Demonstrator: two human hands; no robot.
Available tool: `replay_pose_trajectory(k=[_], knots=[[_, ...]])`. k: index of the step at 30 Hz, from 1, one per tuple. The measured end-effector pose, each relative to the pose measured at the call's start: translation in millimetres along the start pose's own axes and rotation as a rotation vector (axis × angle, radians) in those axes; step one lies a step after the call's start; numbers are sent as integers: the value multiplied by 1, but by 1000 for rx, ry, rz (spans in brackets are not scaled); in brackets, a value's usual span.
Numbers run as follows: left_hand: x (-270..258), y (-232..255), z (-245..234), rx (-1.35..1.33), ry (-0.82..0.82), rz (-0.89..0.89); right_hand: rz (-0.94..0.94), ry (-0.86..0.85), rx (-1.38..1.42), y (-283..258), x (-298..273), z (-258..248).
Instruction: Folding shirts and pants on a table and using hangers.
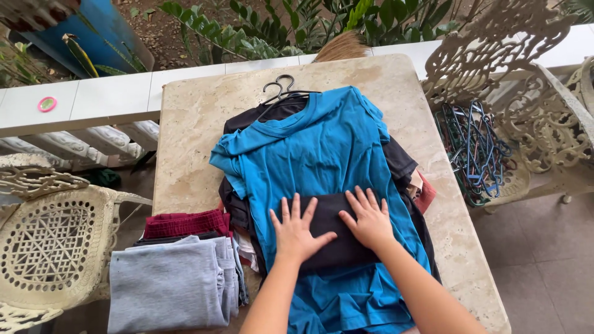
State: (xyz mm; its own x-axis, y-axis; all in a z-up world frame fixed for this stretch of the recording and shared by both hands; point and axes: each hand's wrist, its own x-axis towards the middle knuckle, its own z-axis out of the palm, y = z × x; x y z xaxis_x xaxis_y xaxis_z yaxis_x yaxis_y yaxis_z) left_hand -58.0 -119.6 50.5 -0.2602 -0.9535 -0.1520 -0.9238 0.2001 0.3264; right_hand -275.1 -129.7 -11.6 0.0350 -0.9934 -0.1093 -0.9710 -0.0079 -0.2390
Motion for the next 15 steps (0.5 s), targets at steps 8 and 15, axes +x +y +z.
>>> replay_pose_trajectory(k=[8,15], knots=[[-40,-42,29,153,434,-101,289,406,273,40,-63,26],[-100,29,73,-714,388,-387,927,-212,1123,58,-54,32]])
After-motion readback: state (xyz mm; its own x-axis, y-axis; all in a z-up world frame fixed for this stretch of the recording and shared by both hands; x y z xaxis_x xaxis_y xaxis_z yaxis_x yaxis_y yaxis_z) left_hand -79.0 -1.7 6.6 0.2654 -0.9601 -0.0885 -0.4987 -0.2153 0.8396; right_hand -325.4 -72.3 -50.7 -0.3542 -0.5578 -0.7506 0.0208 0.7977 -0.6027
